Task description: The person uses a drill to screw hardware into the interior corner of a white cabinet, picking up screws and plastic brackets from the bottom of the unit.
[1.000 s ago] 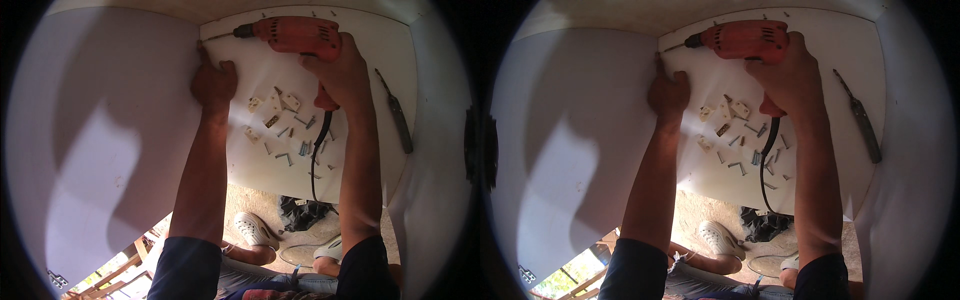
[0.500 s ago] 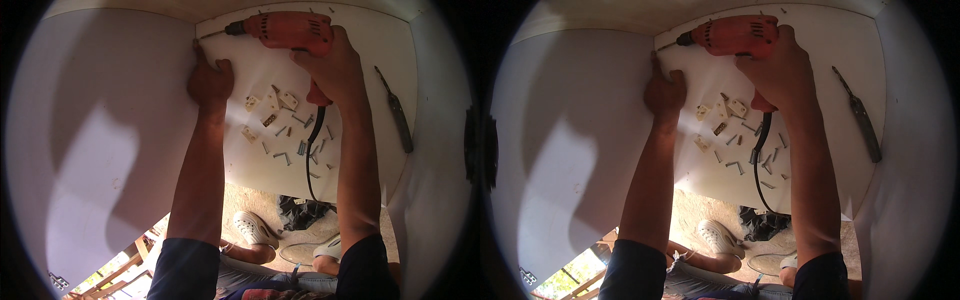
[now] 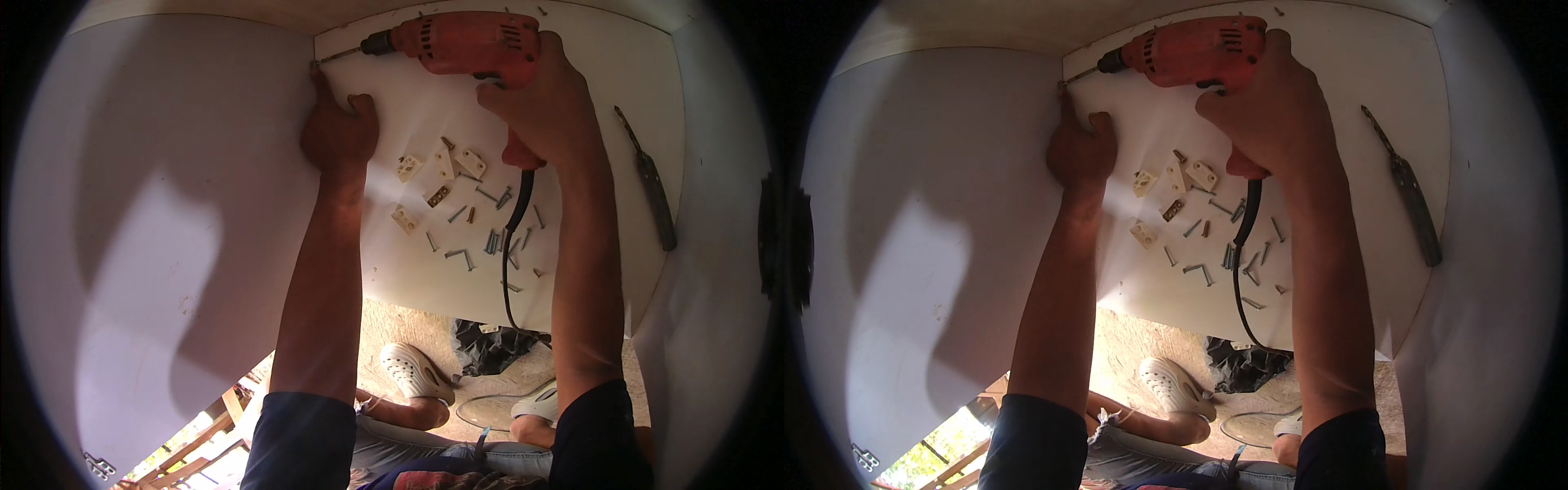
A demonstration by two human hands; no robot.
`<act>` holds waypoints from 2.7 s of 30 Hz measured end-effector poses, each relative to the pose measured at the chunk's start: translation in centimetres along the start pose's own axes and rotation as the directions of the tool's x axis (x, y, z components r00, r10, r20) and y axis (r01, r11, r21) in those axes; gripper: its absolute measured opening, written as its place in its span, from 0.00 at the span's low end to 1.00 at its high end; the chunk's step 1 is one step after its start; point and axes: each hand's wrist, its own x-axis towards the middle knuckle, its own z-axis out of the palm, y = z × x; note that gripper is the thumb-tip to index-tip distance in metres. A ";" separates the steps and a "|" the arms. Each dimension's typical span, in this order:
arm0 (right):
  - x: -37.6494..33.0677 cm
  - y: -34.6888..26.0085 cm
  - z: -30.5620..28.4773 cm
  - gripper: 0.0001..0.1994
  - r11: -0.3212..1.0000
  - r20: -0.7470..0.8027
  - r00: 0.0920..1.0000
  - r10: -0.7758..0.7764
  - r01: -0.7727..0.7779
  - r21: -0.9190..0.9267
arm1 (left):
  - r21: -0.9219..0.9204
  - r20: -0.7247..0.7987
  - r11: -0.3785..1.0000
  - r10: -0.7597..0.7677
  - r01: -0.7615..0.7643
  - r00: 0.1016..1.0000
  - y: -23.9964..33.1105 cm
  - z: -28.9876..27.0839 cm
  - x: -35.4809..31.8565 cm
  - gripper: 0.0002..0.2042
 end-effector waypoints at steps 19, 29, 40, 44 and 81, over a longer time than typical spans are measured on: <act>0.7 0.4 0.3 0.31 0.998 -0.019 0.998 -0.066 0.067 0.022 | -0.013 -0.031 1.000 0.025 -0.026 0.999 -0.4 0.6 0.0 0.40; 0.7 0.5 0.6 0.28 0.993 -0.044 0.995 -0.089 0.092 0.078 | 0.019 0.011 1.000 -0.010 0.010 1.000 -0.2 0.5 0.0 0.40; 1.0 0.5 0.3 0.30 0.997 -0.013 0.999 -0.051 0.052 0.053 | -0.014 -0.034 1.000 0.023 -0.024 0.999 0.1 0.3 -0.2 0.40; 1.2 0.2 -0.1 0.29 1.000 0.028 1.000 -0.008 0.007 0.024 | 0.007 -0.050 0.999 0.034 -0.033 0.998 -0.2 0.6 -0.1 0.39; 1.6 0.4 2.1 0.36 0.993 -0.034 0.993 -0.109 0.108 -0.039 | -0.004 -0.076 0.999 0.044 -0.044 0.996 -0.1 0.5 -0.3 0.38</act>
